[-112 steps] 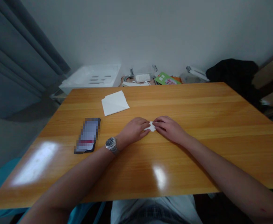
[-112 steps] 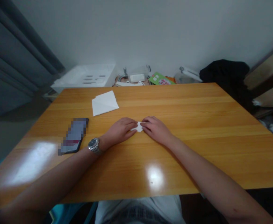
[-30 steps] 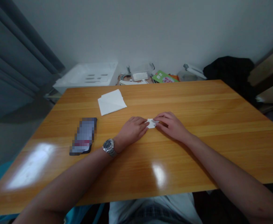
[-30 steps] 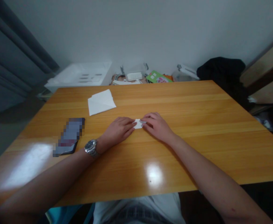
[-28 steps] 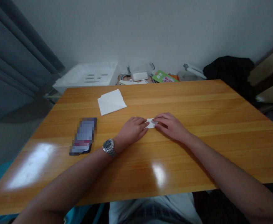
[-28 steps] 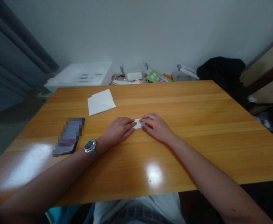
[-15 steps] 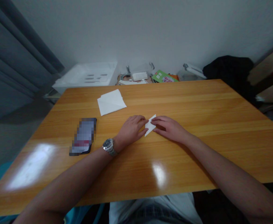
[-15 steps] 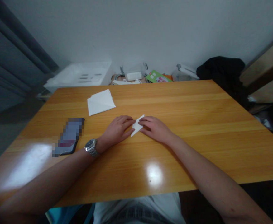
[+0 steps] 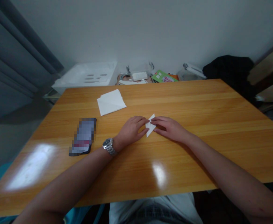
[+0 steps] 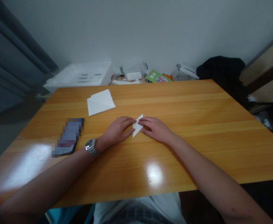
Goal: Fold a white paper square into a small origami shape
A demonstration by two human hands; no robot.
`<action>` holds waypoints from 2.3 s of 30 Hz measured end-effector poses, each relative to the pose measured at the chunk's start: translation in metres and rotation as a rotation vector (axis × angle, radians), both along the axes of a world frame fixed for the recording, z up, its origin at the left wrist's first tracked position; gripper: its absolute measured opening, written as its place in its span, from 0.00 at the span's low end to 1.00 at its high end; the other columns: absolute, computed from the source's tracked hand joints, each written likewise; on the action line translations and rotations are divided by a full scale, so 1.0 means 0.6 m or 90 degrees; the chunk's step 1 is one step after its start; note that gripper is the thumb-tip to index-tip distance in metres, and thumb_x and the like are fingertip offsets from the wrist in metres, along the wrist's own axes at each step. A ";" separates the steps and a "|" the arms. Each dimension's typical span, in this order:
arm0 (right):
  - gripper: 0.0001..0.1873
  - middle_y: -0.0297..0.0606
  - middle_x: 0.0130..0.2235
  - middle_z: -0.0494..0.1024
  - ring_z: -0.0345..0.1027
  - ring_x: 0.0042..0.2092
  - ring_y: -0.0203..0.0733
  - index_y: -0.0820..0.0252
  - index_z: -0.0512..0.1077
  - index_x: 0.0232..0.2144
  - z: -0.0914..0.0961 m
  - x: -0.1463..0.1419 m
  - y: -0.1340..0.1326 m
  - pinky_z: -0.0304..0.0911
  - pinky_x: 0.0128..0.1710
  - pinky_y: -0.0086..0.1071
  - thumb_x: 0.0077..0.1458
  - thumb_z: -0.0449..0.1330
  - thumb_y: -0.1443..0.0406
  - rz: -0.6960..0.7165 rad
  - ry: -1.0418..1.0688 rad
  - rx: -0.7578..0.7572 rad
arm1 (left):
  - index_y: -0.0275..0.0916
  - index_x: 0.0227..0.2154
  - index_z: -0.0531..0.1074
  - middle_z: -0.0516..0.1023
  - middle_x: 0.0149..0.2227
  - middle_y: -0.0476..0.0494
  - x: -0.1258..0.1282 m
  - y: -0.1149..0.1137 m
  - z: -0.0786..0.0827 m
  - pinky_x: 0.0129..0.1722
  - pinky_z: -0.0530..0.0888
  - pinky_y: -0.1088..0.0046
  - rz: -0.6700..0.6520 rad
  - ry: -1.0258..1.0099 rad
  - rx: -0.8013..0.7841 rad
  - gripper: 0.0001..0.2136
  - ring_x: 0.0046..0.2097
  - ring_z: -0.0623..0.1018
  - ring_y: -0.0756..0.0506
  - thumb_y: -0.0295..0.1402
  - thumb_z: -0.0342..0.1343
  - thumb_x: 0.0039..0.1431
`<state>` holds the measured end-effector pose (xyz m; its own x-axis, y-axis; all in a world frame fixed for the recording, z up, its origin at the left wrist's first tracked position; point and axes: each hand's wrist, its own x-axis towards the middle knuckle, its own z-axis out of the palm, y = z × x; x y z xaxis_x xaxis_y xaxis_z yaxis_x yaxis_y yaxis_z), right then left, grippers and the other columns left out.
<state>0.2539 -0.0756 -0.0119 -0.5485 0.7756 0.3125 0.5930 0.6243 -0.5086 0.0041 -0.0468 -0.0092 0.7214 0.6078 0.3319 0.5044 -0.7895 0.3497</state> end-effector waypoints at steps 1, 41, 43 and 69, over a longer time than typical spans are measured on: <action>0.17 0.45 0.56 0.78 0.73 0.57 0.50 0.53 0.76 0.54 -0.002 0.001 0.000 0.68 0.58 0.48 0.65 0.60 0.63 0.000 0.004 0.001 | 0.39 0.56 0.72 0.76 0.53 0.39 0.000 0.000 0.000 0.55 0.72 0.58 -0.004 0.004 -0.001 0.17 0.53 0.75 0.39 0.40 0.55 0.69; 0.06 0.45 0.55 0.78 0.73 0.55 0.49 0.56 0.70 0.31 -0.004 -0.001 -0.003 0.68 0.54 0.45 0.62 0.63 0.65 -0.034 0.043 -0.055 | 0.38 0.41 0.70 0.76 0.42 0.42 0.004 0.008 -0.002 0.49 0.72 0.62 0.022 -0.099 -0.111 0.09 0.46 0.75 0.42 0.39 0.51 0.71; 0.06 0.45 0.55 0.78 0.73 0.55 0.48 0.56 0.71 0.31 -0.005 0.000 -0.002 0.68 0.54 0.45 0.61 0.63 0.65 -0.034 0.048 -0.060 | 0.38 0.40 0.70 0.76 0.42 0.42 0.003 0.009 -0.004 0.49 0.72 0.62 0.019 -0.105 -0.104 0.07 0.45 0.75 0.43 0.37 0.52 0.70; 0.05 0.41 0.45 0.83 0.76 0.48 0.45 0.55 0.77 0.36 0.000 -0.003 0.002 0.70 0.50 0.41 0.64 0.61 0.68 0.043 0.027 0.020 | 0.40 0.44 0.75 0.77 0.51 0.42 -0.005 0.013 -0.010 0.52 0.74 0.68 -0.139 -0.035 -0.031 0.08 0.51 0.77 0.45 0.32 0.51 0.72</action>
<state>0.2518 -0.0746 -0.0118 -0.5852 0.7264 0.3604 0.5270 0.6784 -0.5119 0.0009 -0.0392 -0.0151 0.8193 0.4553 0.3484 0.3026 -0.8596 0.4117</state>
